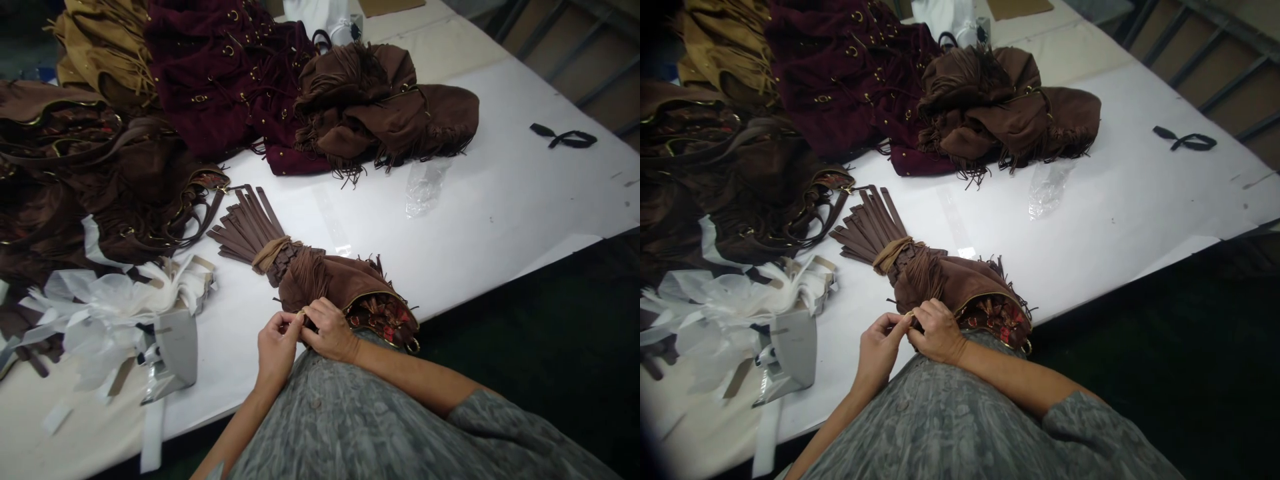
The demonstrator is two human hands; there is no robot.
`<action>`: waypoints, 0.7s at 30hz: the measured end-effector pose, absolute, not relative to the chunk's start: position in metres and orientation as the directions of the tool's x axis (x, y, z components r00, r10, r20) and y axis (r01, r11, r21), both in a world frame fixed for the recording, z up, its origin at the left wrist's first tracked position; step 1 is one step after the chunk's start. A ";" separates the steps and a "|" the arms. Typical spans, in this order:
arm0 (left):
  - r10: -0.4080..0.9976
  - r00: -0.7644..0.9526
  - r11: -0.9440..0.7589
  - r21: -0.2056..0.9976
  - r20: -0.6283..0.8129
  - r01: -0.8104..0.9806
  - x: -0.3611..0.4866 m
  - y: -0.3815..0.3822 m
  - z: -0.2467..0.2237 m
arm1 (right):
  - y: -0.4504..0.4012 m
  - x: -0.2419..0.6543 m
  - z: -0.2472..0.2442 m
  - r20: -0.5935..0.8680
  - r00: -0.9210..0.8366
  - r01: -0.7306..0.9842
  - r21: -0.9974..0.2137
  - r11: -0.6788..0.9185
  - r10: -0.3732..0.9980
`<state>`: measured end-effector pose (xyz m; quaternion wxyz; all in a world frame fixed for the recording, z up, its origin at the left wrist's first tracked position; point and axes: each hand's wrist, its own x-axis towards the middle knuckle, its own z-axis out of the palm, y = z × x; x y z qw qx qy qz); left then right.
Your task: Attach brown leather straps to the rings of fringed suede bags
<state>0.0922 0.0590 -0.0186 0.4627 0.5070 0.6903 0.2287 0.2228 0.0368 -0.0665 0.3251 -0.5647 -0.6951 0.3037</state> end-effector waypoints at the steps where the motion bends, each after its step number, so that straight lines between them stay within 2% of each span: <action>1: 0.913 -0.053 0.376 0.782 -0.405 0.497 0.094 0.059 -0.019 | 0.037 0.223 -0.068 0.122 -0.145 0.584 -0.790 0.185 0.982; 6: 0.924 -0.003 0.319 0.764 -0.383 0.561 0.098 0.059 -0.022 | 0.036 0.224 -0.073 0.091 -0.123 0.534 -0.834 0.143 0.988; 9: 0.906 0.138 0.228 0.736 -0.400 0.637 0.084 0.081 -0.030 | 0.038 0.228 -0.074 0.012 -0.102 0.479 -0.876 0.060 0.995; 11: 0.903 0.170 0.166 0.685 -0.395 0.709 0.068 0.117 -0.037 | 0.041 0.231 -0.074 -0.077 -0.081 0.439 -0.898 -0.034 0.994; 15: 0.961 0.008 0.155 0.560 -0.277 0.814 0.041 0.238 -0.059 | 0.047 0.226 -0.080 -0.207 -0.072 0.411 -0.897 -0.160 0.976; 18: 0.973 -0.065 0.173 0.514 -0.221 0.840 0.046 0.337 -0.087 | 0.050 0.217 -0.102 -0.169 -0.109 0.459 -0.883 -0.102 0.980; 21: 0.968 -0.139 0.227 0.492 -0.209 0.840 0.070 0.416 -0.119 | 0.053 0.213 -0.137 -0.005 -0.181 0.508 -0.857 0.089 0.983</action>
